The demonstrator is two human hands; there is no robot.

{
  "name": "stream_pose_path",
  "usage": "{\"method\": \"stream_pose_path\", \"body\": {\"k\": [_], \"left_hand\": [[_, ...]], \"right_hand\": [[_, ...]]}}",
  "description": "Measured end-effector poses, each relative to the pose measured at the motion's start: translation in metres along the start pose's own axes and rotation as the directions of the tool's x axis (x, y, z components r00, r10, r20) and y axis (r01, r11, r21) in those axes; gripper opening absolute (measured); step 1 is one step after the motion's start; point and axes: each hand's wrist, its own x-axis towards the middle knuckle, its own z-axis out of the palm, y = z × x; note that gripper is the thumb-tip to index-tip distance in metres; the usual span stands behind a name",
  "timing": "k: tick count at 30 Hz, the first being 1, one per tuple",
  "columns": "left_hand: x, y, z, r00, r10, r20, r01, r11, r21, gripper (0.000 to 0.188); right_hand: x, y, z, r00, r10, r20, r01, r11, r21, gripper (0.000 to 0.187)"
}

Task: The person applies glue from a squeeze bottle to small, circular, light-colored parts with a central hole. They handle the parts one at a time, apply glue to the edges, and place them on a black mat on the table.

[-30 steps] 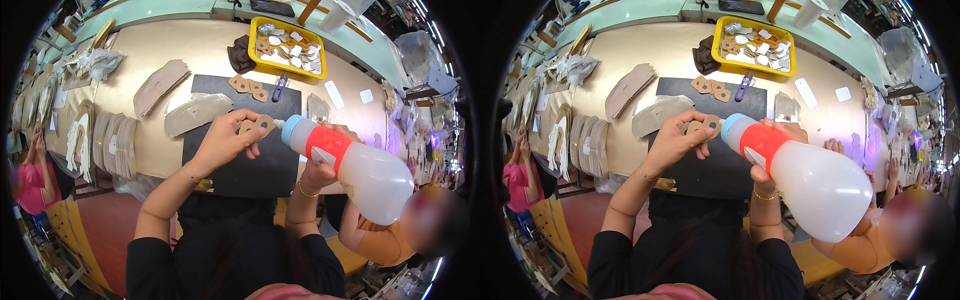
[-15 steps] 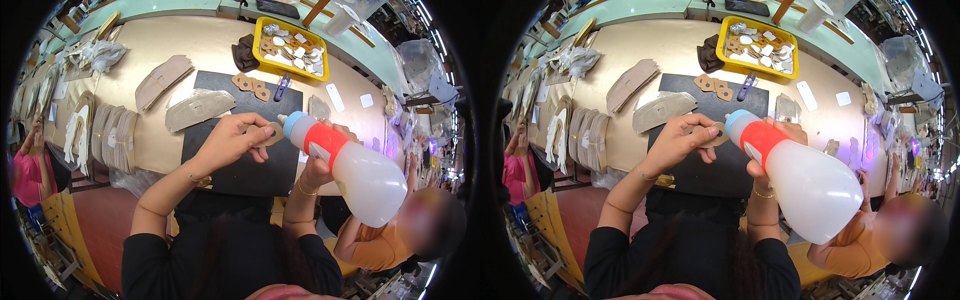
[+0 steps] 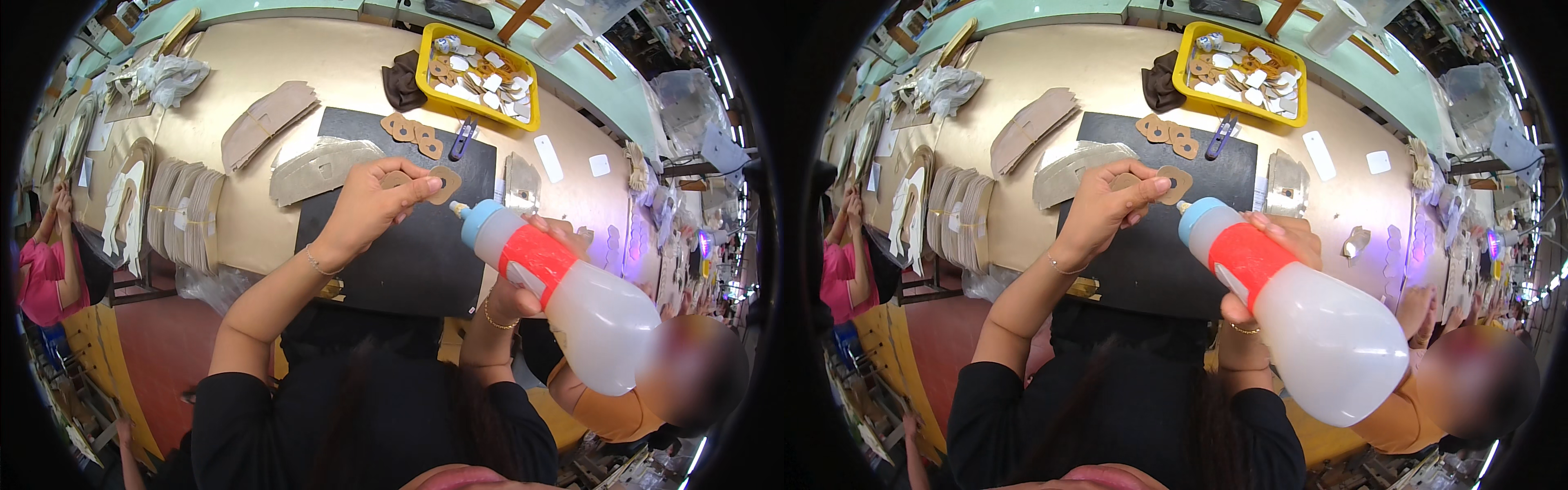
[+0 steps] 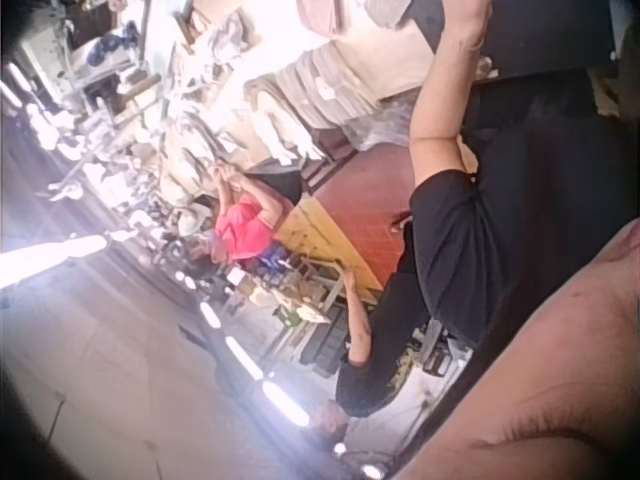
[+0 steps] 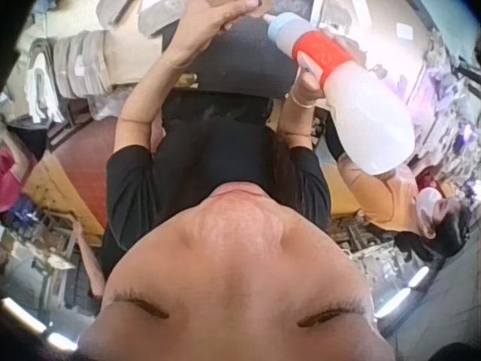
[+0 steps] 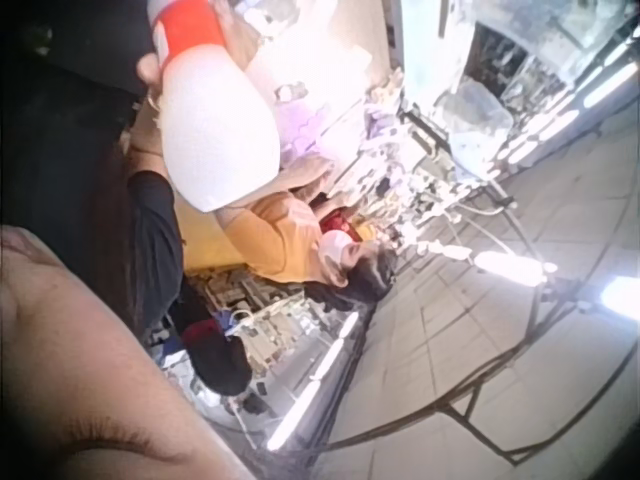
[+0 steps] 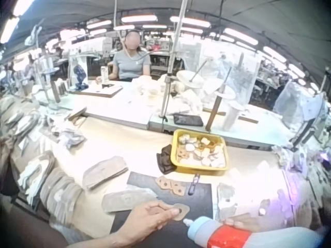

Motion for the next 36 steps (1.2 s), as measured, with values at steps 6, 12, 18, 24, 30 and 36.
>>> {"method": "stream_pose_path", "body": {"k": [6,12,18,24,30,36], "left_hand": [[0.0,-0.001,0.005,0.998,0.056,-0.033,-0.054,0.997,0.05,0.02],[-0.002,0.0,0.009,0.996,0.073,-0.042,-0.07,0.995,0.073,0.018],[-0.003,0.002,0.012,0.996,0.086,-0.039,-0.083,0.993,0.087,0.019],[0.02,-0.012,0.0,1.0,-0.015,-0.005,0.016,0.983,0.184,0.021],[0.089,-0.025,-0.037,0.993,-0.063,-0.103,0.107,0.849,0.518,0.019],[0.106,-0.018,-0.052,0.976,0.151,-0.154,-0.01,0.744,0.668,0.023]], "right_hand": [[-0.003,0.005,-0.001,0.986,-0.073,0.149,0.076,0.997,-0.013,0.079],[-0.001,0.009,-0.002,0.972,-0.11,0.207,0.115,0.993,-0.009,0.081],[-0.004,0.007,-0.011,0.971,-0.019,0.24,0.019,1.0,0.001,0.081],[-0.011,0.011,-0.011,1.0,0.027,0.008,-0.028,0.996,0.088,0.085],[-0.013,0.011,-0.011,0.995,0.096,0.023,-0.097,0.993,0.062,0.085],[-0.011,0.012,-0.018,0.995,0.068,0.068,-0.071,0.997,0.036,0.084]]}}
